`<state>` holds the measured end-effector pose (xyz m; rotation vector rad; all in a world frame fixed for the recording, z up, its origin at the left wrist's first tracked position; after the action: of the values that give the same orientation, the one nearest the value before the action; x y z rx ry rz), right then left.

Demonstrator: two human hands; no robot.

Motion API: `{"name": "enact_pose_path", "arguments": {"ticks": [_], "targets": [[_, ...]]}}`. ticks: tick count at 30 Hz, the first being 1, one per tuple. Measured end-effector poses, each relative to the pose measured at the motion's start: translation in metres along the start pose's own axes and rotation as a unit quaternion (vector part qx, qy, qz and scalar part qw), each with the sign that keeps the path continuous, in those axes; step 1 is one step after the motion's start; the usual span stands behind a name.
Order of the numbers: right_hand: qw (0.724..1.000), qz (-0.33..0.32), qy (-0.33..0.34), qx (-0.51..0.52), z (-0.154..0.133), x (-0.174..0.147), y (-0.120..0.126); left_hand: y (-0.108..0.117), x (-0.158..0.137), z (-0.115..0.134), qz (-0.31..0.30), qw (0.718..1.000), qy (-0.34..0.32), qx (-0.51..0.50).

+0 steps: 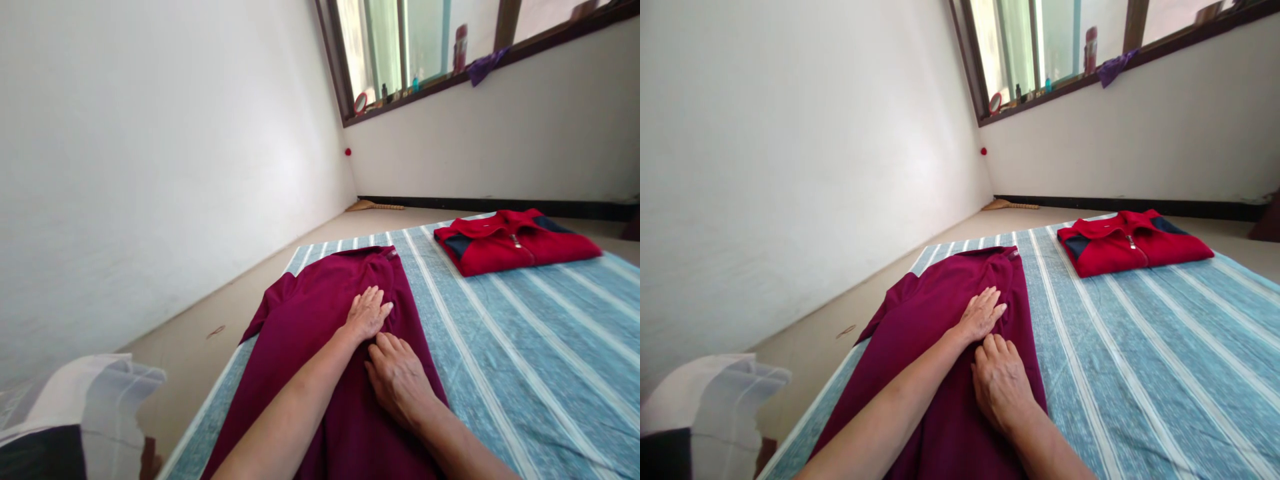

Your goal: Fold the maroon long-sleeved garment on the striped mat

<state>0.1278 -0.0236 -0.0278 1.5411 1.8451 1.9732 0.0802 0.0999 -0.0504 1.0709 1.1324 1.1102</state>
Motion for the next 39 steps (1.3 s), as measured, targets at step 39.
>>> {"name": "enact_pose_path", "arguments": {"ticks": [39], "targets": [[0.999, 0.009, 0.045, 0.006, -0.002, -0.010, -0.005, -0.013, -0.006, 0.001, -0.023, 1.000, -0.003, -0.019]]}}
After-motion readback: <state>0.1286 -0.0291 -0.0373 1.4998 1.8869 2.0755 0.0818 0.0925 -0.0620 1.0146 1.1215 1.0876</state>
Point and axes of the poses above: each hand's wrist, its own x-axis towards the middle knuckle, its own y-axis out of the back of the hand, z = x × y, the point moved 8 cm from there along x, towards the middle knuckle, and after that the axes turned 14 degrees about y, right-handed, at the moved point
